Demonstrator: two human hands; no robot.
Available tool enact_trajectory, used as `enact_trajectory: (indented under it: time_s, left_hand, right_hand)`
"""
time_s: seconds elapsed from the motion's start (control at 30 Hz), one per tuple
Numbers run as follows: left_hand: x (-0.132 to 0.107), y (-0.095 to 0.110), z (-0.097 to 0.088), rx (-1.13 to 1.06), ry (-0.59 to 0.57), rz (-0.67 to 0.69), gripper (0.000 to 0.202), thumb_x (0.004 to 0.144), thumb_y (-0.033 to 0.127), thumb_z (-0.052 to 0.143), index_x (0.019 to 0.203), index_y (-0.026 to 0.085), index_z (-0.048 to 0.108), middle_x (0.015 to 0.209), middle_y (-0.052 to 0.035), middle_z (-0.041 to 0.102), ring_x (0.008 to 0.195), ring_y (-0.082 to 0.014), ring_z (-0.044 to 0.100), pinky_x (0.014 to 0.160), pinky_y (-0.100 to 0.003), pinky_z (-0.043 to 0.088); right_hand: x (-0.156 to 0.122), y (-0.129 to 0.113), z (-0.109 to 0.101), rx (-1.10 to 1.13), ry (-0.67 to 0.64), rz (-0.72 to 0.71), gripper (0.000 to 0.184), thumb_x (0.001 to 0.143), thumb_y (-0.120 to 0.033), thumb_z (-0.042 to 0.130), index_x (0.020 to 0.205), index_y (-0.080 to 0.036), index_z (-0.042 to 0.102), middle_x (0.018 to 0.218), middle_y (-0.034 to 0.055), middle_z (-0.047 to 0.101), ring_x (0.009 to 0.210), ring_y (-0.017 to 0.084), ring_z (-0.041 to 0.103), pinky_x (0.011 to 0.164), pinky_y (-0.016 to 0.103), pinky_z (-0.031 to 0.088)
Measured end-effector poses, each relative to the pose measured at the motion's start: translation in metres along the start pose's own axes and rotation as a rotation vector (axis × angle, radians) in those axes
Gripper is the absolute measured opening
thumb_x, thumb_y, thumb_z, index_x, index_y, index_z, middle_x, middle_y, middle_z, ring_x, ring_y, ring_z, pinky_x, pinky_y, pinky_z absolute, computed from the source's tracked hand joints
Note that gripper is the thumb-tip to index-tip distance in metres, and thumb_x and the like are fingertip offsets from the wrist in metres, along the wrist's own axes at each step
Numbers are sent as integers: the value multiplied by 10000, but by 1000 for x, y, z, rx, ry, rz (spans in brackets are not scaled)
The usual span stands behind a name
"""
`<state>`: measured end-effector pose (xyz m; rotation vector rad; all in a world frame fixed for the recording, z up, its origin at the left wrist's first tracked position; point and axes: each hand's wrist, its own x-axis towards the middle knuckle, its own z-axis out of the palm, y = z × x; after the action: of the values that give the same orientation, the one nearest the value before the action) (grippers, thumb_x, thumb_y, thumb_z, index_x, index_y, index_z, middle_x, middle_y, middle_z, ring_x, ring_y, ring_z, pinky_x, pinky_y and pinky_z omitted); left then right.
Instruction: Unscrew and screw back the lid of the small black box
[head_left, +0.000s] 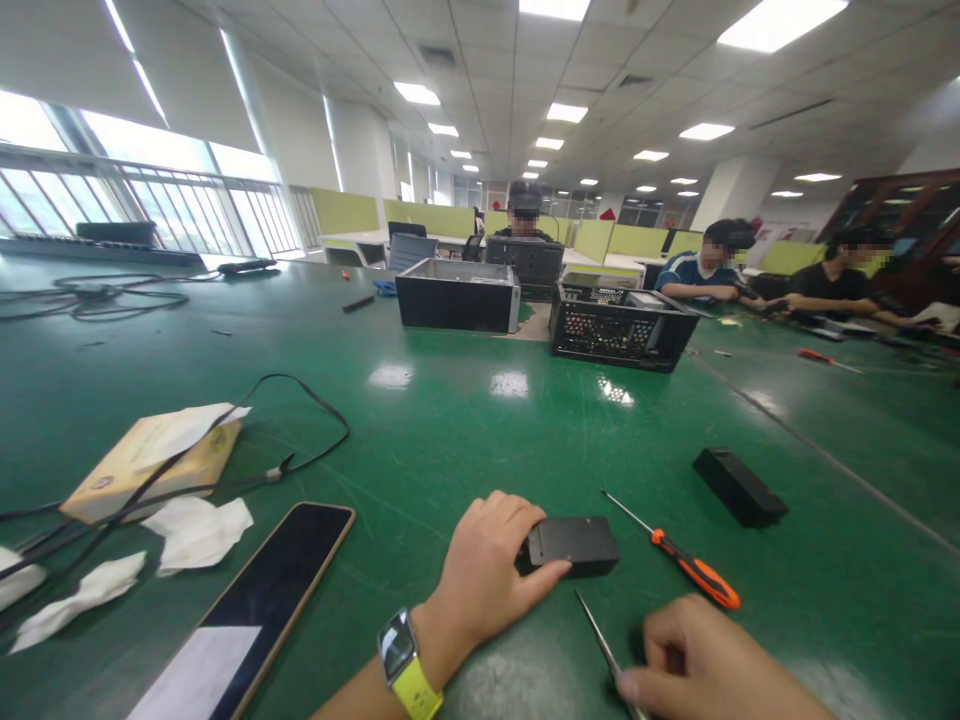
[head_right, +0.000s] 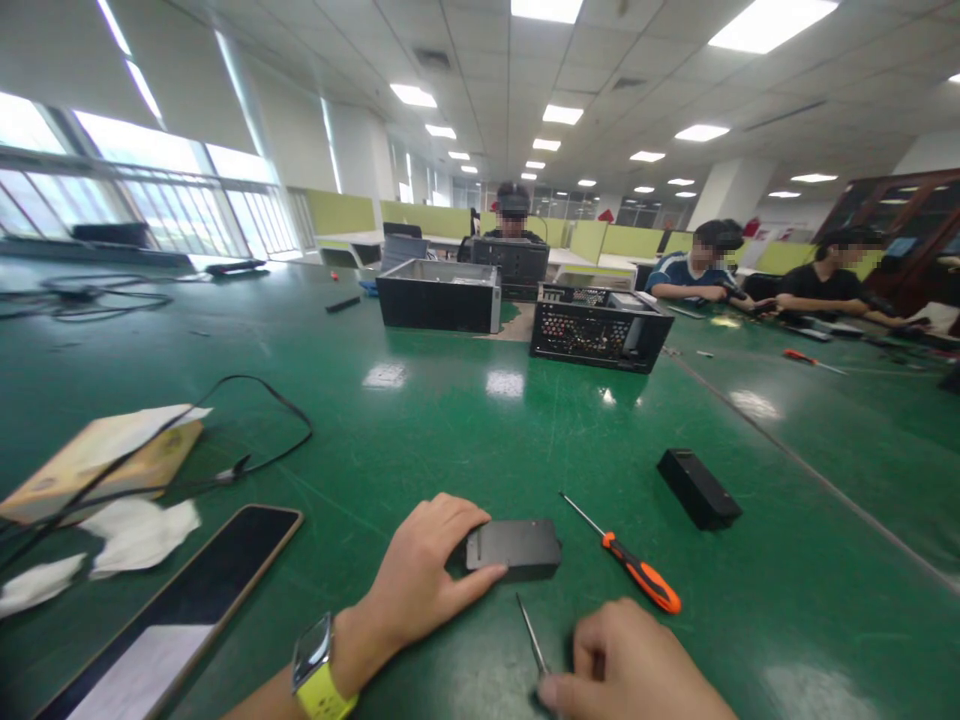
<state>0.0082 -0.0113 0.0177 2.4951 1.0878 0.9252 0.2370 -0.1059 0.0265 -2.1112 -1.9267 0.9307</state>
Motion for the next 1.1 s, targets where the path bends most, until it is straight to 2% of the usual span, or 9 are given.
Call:
enact_trajectory:
  time_s: [0.13,0.2,0.33,0.53,0.6,0.77,0.87,1.0,1.1]
  left_hand:
    - [2,0,0,-8,-19,-28,327,764,381,778,1001,190,659,971,-61,689,888,-275,605,766,-413,483]
    - [2,-1,0,-15,-25,-40,321,761,381,782,992,192,664,956,-57,691,880,-275,609,759,-417,489]
    - [1,-3,0,-20,16,-29,424,756,401,785,1091,185,642,1018,-79,685,918,-284,611,790,-437,502]
    - [-2,-8,0,0,84,20,511,787,453,749,1194,183,600,1102,-114,655,981,-295,604,834,-459,520]
    - [-2,-10,0,7,139,27,482,831,437,704,1220,180,585,1129,-124,641,1011,-296,598,853,-462,521]
    - [-2,-12,1,27,184,25,355,888,362,635,1183,166,608,1092,-122,645,987,-283,608,834,-451,533]
    - [-1,-12,2,31,165,36,327,882,339,639,1160,169,621,1064,-111,656,964,-278,616,809,-442,541]
    - [0,-11,1,39,181,43,291,878,320,642,1130,175,632,1029,-103,668,944,-274,622,790,-432,544]
    - [0,-11,1,48,188,45,279,883,322,633,1126,184,632,1018,-99,672,938,-270,624,784,-425,545]
  right_hand:
    - [27,-17,-30,-44,320,-236,414,818,-453,619,1154,-212,626,983,57,652,752,183,574,708,306,438]
    - [41,-25,-39,-41,311,-333,601,774,-413,685,1330,-241,533,1210,77,607,866,195,597,804,323,456]
    - [55,-33,-39,-62,184,-429,376,776,-375,687,1115,-211,674,1037,64,682,879,218,613,766,313,463]
    - [52,-22,-33,4,253,-534,305,760,-289,664,1052,-204,674,991,54,693,894,216,626,781,303,467]
    - [56,-10,-37,18,369,-443,281,764,-357,663,1000,-205,678,930,45,701,819,210,638,726,300,477]
    - [80,40,-56,-6,790,75,506,768,-596,592,1004,-155,671,846,95,723,762,268,671,699,362,498]
    - [90,63,-66,-62,872,241,582,765,-638,560,1017,-129,685,972,178,715,860,354,671,705,439,497]
    - [84,82,-82,-122,959,357,653,808,-688,453,1190,-193,644,1179,178,651,992,386,639,721,480,503]
    - [76,104,-93,-155,1040,438,682,812,-632,458,1226,-115,622,1201,255,600,1074,435,581,772,523,484]
